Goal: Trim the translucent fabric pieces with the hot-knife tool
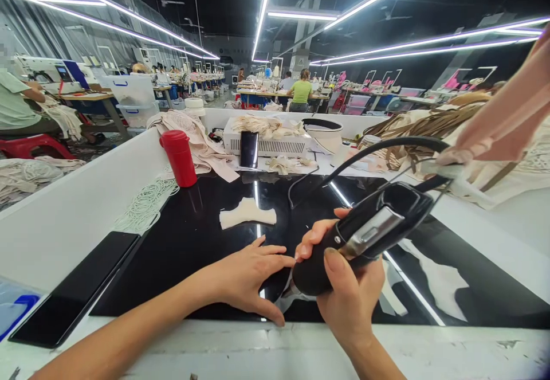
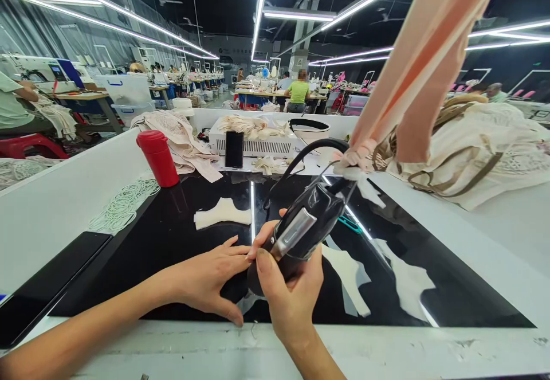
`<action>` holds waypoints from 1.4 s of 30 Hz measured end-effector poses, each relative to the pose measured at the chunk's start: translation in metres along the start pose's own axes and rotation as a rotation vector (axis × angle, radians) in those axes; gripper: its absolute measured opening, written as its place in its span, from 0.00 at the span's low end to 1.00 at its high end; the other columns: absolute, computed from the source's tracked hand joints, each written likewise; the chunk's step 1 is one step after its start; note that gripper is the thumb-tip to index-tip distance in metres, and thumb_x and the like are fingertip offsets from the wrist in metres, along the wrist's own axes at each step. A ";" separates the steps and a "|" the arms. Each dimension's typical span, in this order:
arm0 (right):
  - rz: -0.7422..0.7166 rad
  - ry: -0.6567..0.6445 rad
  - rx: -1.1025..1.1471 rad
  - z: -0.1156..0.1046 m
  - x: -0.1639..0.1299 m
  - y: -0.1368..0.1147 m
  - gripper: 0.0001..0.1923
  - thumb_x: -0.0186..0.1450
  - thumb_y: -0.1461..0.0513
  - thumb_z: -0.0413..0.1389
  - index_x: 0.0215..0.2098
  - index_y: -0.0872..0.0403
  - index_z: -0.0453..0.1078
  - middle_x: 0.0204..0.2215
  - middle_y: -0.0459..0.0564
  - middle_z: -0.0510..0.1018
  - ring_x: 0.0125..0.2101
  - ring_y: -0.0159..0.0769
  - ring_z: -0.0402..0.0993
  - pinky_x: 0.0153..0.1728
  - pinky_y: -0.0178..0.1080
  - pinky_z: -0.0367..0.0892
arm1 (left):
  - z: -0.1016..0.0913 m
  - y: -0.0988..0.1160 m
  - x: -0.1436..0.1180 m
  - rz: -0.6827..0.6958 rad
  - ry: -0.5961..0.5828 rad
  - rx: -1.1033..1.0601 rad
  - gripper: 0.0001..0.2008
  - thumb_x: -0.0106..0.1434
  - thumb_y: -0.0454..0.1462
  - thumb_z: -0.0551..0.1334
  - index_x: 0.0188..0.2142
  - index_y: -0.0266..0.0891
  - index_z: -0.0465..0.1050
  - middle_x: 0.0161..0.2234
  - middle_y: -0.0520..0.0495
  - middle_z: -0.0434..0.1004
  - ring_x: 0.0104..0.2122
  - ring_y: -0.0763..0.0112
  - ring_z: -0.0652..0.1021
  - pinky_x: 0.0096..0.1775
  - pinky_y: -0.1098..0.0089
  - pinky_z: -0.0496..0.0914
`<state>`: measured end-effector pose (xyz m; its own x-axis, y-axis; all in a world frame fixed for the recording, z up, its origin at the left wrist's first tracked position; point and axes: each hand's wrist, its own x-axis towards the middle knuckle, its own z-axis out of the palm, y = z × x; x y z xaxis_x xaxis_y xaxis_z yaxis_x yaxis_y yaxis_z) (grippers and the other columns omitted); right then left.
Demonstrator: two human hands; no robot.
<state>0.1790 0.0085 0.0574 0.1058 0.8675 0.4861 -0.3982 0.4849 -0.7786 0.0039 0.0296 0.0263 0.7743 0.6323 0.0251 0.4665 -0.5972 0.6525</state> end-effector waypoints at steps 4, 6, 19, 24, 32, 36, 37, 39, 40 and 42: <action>0.016 -0.003 -0.018 0.000 -0.003 0.001 0.20 0.66 0.58 0.65 0.54 0.44 0.66 0.33 0.43 0.74 0.27 0.34 0.74 0.31 0.40 0.74 | 0.000 0.000 0.000 0.008 0.008 -0.004 0.47 0.59 0.53 0.73 0.71 0.48 0.54 0.69 0.40 0.62 0.71 0.45 0.57 0.69 0.36 0.36; 0.019 0.003 -0.030 -0.001 -0.004 0.002 0.18 0.67 0.58 0.64 0.53 0.44 0.67 0.33 0.43 0.75 0.27 0.33 0.74 0.31 0.40 0.74 | 0.001 -0.001 0.000 0.013 0.008 -0.008 0.48 0.58 0.53 0.73 0.71 0.48 0.54 0.69 0.40 0.62 0.71 0.45 0.57 0.68 0.35 0.37; 0.044 -0.001 -0.087 -0.019 0.004 -0.001 0.23 0.64 0.56 0.67 0.55 0.43 0.67 0.34 0.46 0.76 0.26 0.35 0.75 0.30 0.43 0.77 | 0.013 -0.013 -0.002 0.077 0.129 -0.066 0.40 0.53 0.55 0.76 0.62 0.50 0.67 0.66 0.43 0.67 0.69 0.42 0.61 0.66 0.30 0.39; 0.056 0.050 -0.149 -0.016 0.010 -0.015 0.28 0.63 0.54 0.69 0.58 0.41 0.66 0.34 0.45 0.77 0.27 0.35 0.75 0.31 0.41 0.75 | 0.013 -0.015 -0.003 0.133 0.153 -0.022 0.23 0.59 0.51 0.74 0.49 0.48 0.75 0.68 0.45 0.64 0.68 0.44 0.63 0.65 0.31 0.47; 0.098 0.065 -0.335 -0.010 0.014 -0.027 0.22 0.62 0.50 0.68 0.50 0.43 0.68 0.35 0.44 0.79 0.30 0.35 0.77 0.35 0.39 0.72 | 0.011 -0.018 -0.006 0.146 0.174 0.046 0.08 0.66 0.45 0.70 0.39 0.45 0.79 0.65 0.44 0.70 0.67 0.48 0.65 0.66 0.39 0.54; 0.021 0.068 -0.414 -0.010 0.020 -0.027 0.19 0.60 0.51 0.69 0.46 0.46 0.72 0.40 0.47 0.80 0.35 0.37 0.80 0.39 0.40 0.73 | 0.009 -0.020 -0.006 0.152 0.187 0.073 0.04 0.67 0.41 0.70 0.38 0.45 0.79 0.63 0.46 0.72 0.67 0.50 0.66 0.67 0.40 0.53; 0.012 0.072 -0.403 -0.009 0.021 -0.027 0.19 0.60 0.52 0.69 0.46 0.46 0.73 0.40 0.47 0.80 0.35 0.37 0.80 0.40 0.40 0.74 | 0.008 -0.021 -0.006 0.155 0.189 0.087 0.03 0.67 0.40 0.70 0.37 0.44 0.79 0.62 0.45 0.73 0.67 0.51 0.66 0.67 0.40 0.53; 0.015 0.081 -0.373 -0.009 0.022 -0.026 0.17 0.61 0.52 0.69 0.44 0.47 0.73 0.39 0.46 0.80 0.34 0.36 0.79 0.40 0.40 0.73 | 0.006 -0.023 -0.007 0.158 0.198 0.123 0.03 0.67 0.38 0.70 0.37 0.44 0.79 0.62 0.45 0.74 0.67 0.51 0.67 0.67 0.40 0.53; 0.025 0.087 -0.365 -0.009 0.022 -0.026 0.16 0.62 0.52 0.68 0.44 0.47 0.72 0.38 0.45 0.80 0.33 0.36 0.78 0.40 0.40 0.72 | 0.005 -0.024 -0.007 0.158 0.206 0.146 0.02 0.67 0.38 0.70 0.37 0.43 0.79 0.61 0.44 0.74 0.66 0.52 0.67 0.67 0.40 0.53; 0.031 0.093 -0.360 -0.010 0.022 -0.025 0.15 0.62 0.52 0.68 0.43 0.47 0.72 0.36 0.45 0.79 0.32 0.35 0.77 0.37 0.40 0.71 | 0.004 -0.027 -0.008 0.153 0.228 0.200 0.02 0.68 0.37 0.69 0.37 0.43 0.79 0.61 0.44 0.75 0.66 0.53 0.68 0.67 0.41 0.53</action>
<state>0.2000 0.0170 0.0836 0.1876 0.8807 0.4350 -0.0587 0.4521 -0.8900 -0.0129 0.0389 0.0060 0.7368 0.6083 0.2951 0.4440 -0.7645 0.4674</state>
